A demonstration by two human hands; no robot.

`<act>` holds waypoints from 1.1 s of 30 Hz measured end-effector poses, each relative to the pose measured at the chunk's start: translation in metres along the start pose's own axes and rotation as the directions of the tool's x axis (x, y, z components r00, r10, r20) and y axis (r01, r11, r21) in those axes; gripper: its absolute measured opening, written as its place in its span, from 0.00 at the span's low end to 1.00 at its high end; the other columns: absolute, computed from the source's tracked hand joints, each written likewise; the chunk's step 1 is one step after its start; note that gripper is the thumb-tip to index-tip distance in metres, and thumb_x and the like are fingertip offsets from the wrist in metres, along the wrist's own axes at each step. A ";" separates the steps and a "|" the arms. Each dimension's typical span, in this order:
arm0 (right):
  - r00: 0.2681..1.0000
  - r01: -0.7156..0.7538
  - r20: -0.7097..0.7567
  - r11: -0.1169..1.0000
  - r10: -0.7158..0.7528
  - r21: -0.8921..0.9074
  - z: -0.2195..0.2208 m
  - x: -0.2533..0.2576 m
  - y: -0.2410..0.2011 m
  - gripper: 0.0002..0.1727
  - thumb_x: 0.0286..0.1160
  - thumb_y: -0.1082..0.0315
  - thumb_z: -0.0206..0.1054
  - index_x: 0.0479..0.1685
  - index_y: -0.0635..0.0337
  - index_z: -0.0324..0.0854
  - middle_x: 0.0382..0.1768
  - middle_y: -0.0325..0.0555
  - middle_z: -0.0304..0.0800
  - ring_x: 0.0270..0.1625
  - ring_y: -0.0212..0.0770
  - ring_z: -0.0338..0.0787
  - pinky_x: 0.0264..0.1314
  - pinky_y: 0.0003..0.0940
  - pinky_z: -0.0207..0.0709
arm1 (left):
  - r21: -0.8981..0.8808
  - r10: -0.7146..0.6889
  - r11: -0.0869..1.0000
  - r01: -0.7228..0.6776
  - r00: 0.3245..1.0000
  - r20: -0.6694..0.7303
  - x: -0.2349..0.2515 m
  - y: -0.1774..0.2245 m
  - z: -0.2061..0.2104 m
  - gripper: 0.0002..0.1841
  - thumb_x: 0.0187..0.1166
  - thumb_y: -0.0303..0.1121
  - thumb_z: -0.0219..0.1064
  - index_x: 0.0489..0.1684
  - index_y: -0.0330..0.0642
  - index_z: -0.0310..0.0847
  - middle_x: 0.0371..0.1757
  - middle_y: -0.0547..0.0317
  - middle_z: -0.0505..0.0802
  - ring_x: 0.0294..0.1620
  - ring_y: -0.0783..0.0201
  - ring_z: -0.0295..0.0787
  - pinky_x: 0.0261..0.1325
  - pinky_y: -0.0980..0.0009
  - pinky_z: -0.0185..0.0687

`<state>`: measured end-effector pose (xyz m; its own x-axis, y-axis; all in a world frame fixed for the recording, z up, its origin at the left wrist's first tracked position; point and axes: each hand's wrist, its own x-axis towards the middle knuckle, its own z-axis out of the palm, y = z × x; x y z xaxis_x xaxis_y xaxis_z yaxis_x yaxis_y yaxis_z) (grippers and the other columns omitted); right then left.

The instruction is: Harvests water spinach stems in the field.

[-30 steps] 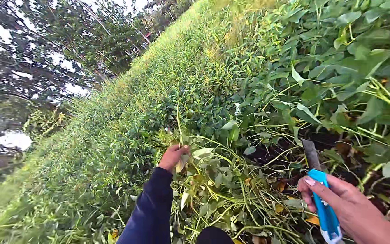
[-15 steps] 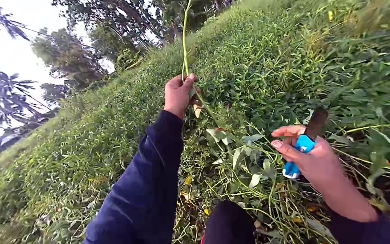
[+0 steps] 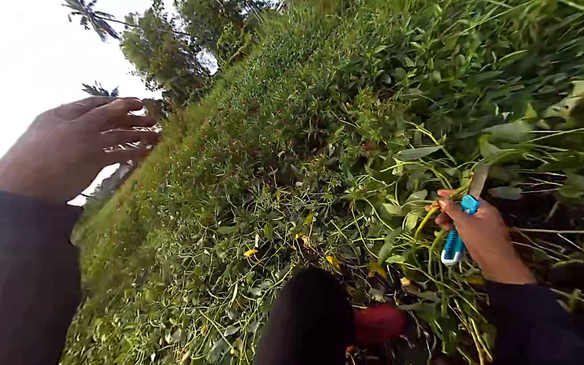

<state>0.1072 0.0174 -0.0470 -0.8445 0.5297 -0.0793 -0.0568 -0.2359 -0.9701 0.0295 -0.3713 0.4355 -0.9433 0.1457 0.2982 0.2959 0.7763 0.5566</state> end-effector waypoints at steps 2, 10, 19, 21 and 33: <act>0.999 0.033 -0.019 0.996 -0.032 0.078 0.004 -0.012 -0.010 0.14 0.88 0.63 0.62 0.63 0.60 0.81 0.41 0.44 0.92 0.30 0.32 0.88 0.34 0.28 0.84 | 0.026 0.002 1.000 0.002 0.983 -0.185 -0.025 -0.014 -0.022 0.14 0.92 0.45 0.56 0.63 0.49 0.79 0.53 0.63 0.94 0.52 0.65 0.95 0.52 0.65 0.91; 0.958 0.278 -0.104 0.951 -0.266 0.133 0.005 -0.047 -0.067 0.10 0.86 0.65 0.64 0.58 0.59 0.77 0.40 0.37 0.92 0.33 0.30 0.93 0.37 0.26 0.90 | 0.123 0.148 0.981 -0.153 0.988 0.050 -0.071 -0.085 0.024 0.13 0.86 0.40 0.61 0.56 0.43 0.84 0.42 0.65 0.95 0.40 0.71 0.94 0.47 0.69 0.93; 0.907 0.363 -0.259 0.929 -0.333 0.076 0.031 -0.061 -0.078 0.07 0.87 0.65 0.63 0.54 0.57 0.75 0.35 0.35 0.93 0.31 0.32 0.93 0.36 0.27 0.91 | -0.170 0.454 0.891 -0.421 0.807 0.377 -0.028 -0.133 0.199 0.10 0.81 0.36 0.67 0.47 0.41 0.88 0.39 0.62 0.95 0.39 0.69 0.93 0.47 0.68 0.93; 0.912 0.331 -0.279 0.941 -0.300 0.069 0.064 -0.053 -0.076 0.07 0.87 0.65 0.63 0.53 0.58 0.75 0.33 0.37 0.92 0.30 0.33 0.93 0.34 0.28 0.91 | -0.290 0.603 0.798 -0.529 0.697 0.388 -0.018 -0.133 0.241 0.09 0.79 0.38 0.70 0.45 0.43 0.90 0.37 0.65 0.95 0.37 0.72 0.93 0.45 0.69 0.93; 0.991 -0.081 -0.131 0.921 0.033 -0.381 0.302 0.087 -0.068 0.26 0.87 0.52 0.65 0.73 0.59 0.69 0.36 0.52 0.89 0.25 0.41 0.87 0.29 0.38 0.83 | -0.313 0.249 0.950 0.002 0.600 0.760 0.142 -0.253 0.317 0.13 0.88 0.34 0.64 0.60 0.35 0.83 0.29 0.54 0.90 0.20 0.67 0.84 0.27 0.70 0.83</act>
<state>-0.1234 -0.1662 0.0817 -0.7687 0.6239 -0.1408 0.2189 0.0498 -0.9745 -0.2266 -0.3525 0.0909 -0.6064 0.7471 -0.2721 0.3264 0.5459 0.7716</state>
